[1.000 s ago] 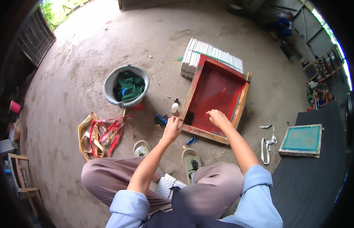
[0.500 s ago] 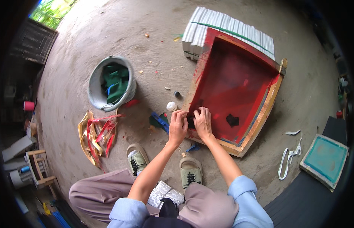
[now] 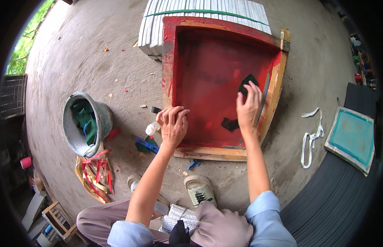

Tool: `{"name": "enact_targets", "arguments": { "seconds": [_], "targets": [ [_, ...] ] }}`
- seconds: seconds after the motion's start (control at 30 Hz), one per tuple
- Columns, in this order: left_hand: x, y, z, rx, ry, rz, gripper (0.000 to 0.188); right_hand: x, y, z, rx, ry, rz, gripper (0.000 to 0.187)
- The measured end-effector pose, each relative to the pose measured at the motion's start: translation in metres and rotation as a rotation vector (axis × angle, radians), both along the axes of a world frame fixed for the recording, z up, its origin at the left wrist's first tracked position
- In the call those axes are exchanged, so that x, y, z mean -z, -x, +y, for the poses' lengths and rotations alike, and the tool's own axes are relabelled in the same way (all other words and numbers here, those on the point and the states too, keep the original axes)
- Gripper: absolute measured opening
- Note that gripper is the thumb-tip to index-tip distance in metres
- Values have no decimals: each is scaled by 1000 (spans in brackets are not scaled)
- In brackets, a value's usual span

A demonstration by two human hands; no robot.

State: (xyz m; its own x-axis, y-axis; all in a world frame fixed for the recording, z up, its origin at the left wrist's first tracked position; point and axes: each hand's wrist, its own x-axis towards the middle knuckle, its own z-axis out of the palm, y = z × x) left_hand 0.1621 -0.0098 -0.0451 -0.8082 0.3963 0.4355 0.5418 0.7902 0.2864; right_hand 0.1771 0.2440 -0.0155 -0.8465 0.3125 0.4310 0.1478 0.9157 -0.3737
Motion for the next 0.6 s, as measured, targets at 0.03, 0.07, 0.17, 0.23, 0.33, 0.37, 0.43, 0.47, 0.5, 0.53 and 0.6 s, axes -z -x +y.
{"name": "enact_targets", "arguments": {
  "seconds": [0.03, 0.07, 0.17, 0.23, 0.33, 0.37, 0.43, 0.47, 0.5, 0.53, 0.6],
  "targets": [
    [1, 1, -5, -14, 22, 2, 28, 3, 0, -13, 18, 20, 28, 39],
    [2, 1, -10, -21, 28, -2, 28, 4, 0, -24, 36, 40, 55, 44],
    [-1, 0, -12, -16, 16, -12, 28, 25, 9, -33, 106, 17, -73, 65],
    [-2, 3, -6, -6, -25, -20, 30, 35, 23, -45, 205, -33, -197, 79],
    [-1, -4, -14, 1, -41, -58, 33, 35, 28, -104, -103, -88, -221, 79],
    [2, -3, -17, -1, -42, -49, 33, 45, 15, -126, -250, -358, -334, 76],
    [6, -1, -17, 3, -60, -54, 34, 63, -16, -113, -579, -56, -275, 74],
    [4, -1, -18, 14, -76, -75, 35, 64, -26, -91, -679, -165, -284, 72],
    [0, -2, -21, 19, -85, -93, 36, 48, -19, -54, -594, -243, -276, 70],
    [-5, -2, -23, 24, -89, -106, 37, 29, 1, -27, -508, -316, -260, 67],
    [-3, -5, -13, 35, -134, -127, 37, 28, 20, -18, -263, -307, -204, 58]
  ]
}}
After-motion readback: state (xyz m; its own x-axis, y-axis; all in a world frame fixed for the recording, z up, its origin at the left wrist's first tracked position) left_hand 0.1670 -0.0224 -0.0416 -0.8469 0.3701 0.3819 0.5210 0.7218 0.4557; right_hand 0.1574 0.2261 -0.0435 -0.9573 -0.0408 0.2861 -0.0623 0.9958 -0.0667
